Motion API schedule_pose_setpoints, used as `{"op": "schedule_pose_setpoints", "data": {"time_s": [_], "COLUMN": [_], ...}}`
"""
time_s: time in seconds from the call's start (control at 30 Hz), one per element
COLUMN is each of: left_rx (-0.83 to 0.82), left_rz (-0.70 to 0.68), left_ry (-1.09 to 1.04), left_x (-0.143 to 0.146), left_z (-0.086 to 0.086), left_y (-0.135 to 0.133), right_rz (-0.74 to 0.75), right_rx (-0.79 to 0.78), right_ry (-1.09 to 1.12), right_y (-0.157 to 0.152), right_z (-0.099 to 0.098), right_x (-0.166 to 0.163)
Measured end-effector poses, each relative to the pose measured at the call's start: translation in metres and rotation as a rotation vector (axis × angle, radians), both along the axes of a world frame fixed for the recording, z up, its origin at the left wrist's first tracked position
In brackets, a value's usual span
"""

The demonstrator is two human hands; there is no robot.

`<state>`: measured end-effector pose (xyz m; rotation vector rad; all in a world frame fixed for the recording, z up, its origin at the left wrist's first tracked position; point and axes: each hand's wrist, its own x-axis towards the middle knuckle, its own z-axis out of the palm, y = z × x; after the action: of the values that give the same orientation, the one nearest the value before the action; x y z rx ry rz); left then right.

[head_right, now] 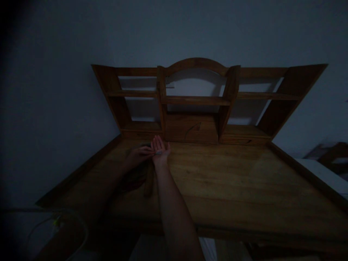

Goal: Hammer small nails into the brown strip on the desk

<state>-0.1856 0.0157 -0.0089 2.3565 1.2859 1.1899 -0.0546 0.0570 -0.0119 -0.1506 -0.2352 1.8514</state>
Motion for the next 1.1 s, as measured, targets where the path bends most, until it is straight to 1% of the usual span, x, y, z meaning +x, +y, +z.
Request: {"op": "schedule_pose_setpoints", "data": {"time_s": [0.07,0.23,0.33,0.53,0.67,0.73,0.8,0.9,0.97,1.03,1.1], "left_rx": [-0.004,0.066,0.101,0.100,0.091,0.054,-0.025,-0.185,-0.275,-0.338,-0.366], "left_rz": [-0.005,0.088,0.105,0.127,0.163,0.173,0.168,0.098,0.035,0.003,0.014], "left_ry": [-0.010,-0.052,-0.052,-0.061,-0.067,-0.084,-0.145,-0.274,-0.312,-0.319,-0.345], "left_x": [0.001,0.004,0.005,0.002,0.004,0.007,0.010,0.012,0.011,0.006,0.001], "left_z": [-0.002,-0.004,-0.006,-0.010,-0.008,-0.005,0.000,0.006,0.009,0.010,0.010], "left_y": [0.001,0.001,0.001,0.006,0.004,0.000,-0.005,-0.010,-0.011,-0.010,-0.008], "right_rz": [-0.005,0.017,0.023,0.007,-0.002,-0.003,-0.006,-0.021,-0.032,-0.040,-0.041], "right_rx": [-0.018,-0.040,-0.021,-0.023,-0.039,-0.047,-0.055,-0.066,-0.069,-0.066,-0.060], "right_ry": [-0.013,-0.057,-0.078,-0.110,-0.103,-0.100,-0.099,-0.093,-0.078,-0.060,-0.044], "right_y": [0.001,0.004,0.004,0.005,0.007,0.009,0.012,0.017,0.020,0.021,0.020], "right_z": [0.000,-0.001,-0.001,0.006,0.008,0.007,0.005,0.001,-0.001,-0.001,-0.001], "right_x": [0.000,-0.001,0.000,-0.001,-0.003,-0.002,0.000,0.005,0.009,0.012,0.013]}}
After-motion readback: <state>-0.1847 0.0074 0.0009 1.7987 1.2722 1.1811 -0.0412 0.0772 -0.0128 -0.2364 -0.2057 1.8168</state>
